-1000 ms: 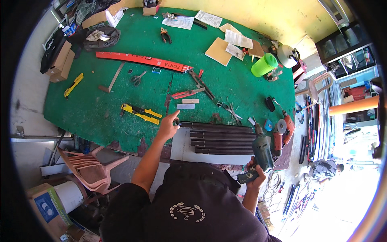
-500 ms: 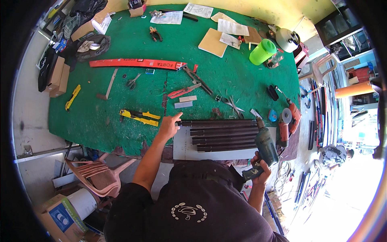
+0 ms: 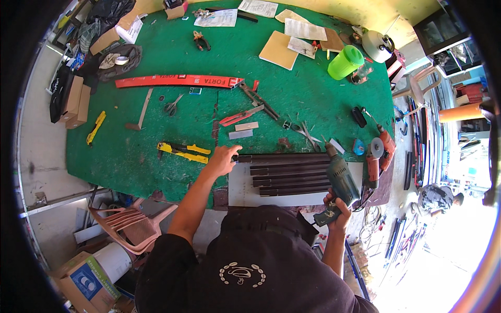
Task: The person aligns several black metal rods on a green workbench, then uses a red angle grinder to cut the ends of the rods. After cutting, the person picks up a yellow tape measure and a drill, then places them on the table.
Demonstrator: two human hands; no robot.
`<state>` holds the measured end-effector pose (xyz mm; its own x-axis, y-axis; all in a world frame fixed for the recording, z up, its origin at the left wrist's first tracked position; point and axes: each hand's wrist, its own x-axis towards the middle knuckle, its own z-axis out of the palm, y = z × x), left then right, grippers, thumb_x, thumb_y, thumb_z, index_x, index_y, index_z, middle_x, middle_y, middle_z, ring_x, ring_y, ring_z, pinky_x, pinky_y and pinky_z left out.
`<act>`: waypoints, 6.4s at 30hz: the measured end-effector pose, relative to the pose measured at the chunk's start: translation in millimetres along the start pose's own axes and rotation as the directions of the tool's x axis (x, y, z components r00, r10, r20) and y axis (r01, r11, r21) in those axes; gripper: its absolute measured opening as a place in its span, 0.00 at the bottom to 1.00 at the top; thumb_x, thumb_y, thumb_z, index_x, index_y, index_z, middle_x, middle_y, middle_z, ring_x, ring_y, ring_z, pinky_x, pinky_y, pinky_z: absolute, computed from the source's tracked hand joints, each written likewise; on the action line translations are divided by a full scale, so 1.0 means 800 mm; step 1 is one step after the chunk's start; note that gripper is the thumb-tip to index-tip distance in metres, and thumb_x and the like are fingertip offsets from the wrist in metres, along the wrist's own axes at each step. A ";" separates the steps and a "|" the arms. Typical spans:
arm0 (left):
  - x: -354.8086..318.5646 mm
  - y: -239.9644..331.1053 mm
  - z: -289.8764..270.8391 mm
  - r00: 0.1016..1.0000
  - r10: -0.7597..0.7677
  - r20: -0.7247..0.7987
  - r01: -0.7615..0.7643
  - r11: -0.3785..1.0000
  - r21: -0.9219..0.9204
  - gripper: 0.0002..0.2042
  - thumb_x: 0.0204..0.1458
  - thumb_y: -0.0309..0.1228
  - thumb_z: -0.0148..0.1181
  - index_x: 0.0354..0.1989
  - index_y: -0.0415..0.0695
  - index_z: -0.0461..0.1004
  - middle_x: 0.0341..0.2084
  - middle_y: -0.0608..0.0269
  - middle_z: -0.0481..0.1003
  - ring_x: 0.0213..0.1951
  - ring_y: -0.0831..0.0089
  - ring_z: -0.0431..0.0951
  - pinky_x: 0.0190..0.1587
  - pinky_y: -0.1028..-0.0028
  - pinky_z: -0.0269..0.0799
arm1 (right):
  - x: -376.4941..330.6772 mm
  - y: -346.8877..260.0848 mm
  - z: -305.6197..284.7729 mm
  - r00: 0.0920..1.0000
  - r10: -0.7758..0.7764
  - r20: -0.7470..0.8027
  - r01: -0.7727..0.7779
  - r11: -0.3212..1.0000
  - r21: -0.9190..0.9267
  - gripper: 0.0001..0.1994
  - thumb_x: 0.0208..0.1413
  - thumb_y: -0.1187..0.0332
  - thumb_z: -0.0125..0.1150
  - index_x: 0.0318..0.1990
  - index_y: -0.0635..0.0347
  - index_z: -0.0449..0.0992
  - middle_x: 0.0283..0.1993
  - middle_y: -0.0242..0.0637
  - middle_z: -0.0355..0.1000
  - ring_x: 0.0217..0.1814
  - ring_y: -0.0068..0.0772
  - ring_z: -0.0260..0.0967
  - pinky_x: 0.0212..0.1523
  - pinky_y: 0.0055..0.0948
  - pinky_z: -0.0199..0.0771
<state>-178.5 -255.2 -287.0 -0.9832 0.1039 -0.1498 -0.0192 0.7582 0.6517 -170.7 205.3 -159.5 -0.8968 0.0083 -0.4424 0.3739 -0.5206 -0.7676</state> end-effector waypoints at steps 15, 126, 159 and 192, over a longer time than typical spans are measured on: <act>0.011 -0.006 0.014 0.989 0.092 0.118 -0.106 0.987 0.120 0.23 0.36 0.25 0.77 0.46 0.40 0.85 0.45 0.51 0.85 0.47 0.51 0.84 0.50 0.55 0.79 | 0.069 0.028 0.047 0.992 0.108 0.071 -0.098 0.987 -0.128 0.27 0.51 0.77 0.66 0.61 0.74 0.72 0.49 0.54 0.79 0.44 0.45 0.82 0.46 0.46 0.88; 0.021 0.133 0.198 0.335 -0.721 -0.607 0.575 0.667 -0.474 0.42 0.40 0.53 0.81 0.62 0.48 0.72 0.46 0.54 0.68 0.51 0.53 0.69 0.56 0.51 0.62 | 0.042 -0.045 0.266 0.827 0.309 0.471 0.493 0.005 -0.870 0.35 0.45 0.78 0.74 0.65 0.60 0.70 0.53 0.54 0.79 0.57 0.57 0.79 0.57 0.45 0.77; 0.018 0.130 0.191 0.397 -0.742 -0.540 0.512 0.667 -0.540 0.40 0.38 0.41 0.81 0.63 0.46 0.71 0.46 0.53 0.67 0.52 0.52 0.68 0.57 0.52 0.60 | 0.067 0.025 0.349 0.761 0.485 0.431 0.611 -0.309 -0.729 0.29 0.48 0.81 0.66 0.61 0.60 0.71 0.54 0.58 0.75 0.54 0.68 0.76 0.52 0.54 0.77; 0.021 0.125 0.196 0.377 -0.725 -0.576 0.467 0.686 -0.558 0.39 0.37 0.39 0.80 0.62 0.44 0.72 0.46 0.54 0.68 0.51 0.54 0.68 0.57 0.53 0.60 | 0.083 0.022 0.365 0.673 0.621 0.403 0.721 -0.425 -0.548 0.39 0.39 0.75 0.73 0.65 0.52 0.69 0.47 0.45 0.72 0.36 0.63 0.78 0.33 0.57 0.79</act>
<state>-168.3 -76.4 -340.9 -0.4615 -0.8814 -0.1006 -0.5731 0.2096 0.7922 -293.1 -52.5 -67.0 -0.4664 -0.6615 -0.5873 -0.6756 0.6950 -0.2462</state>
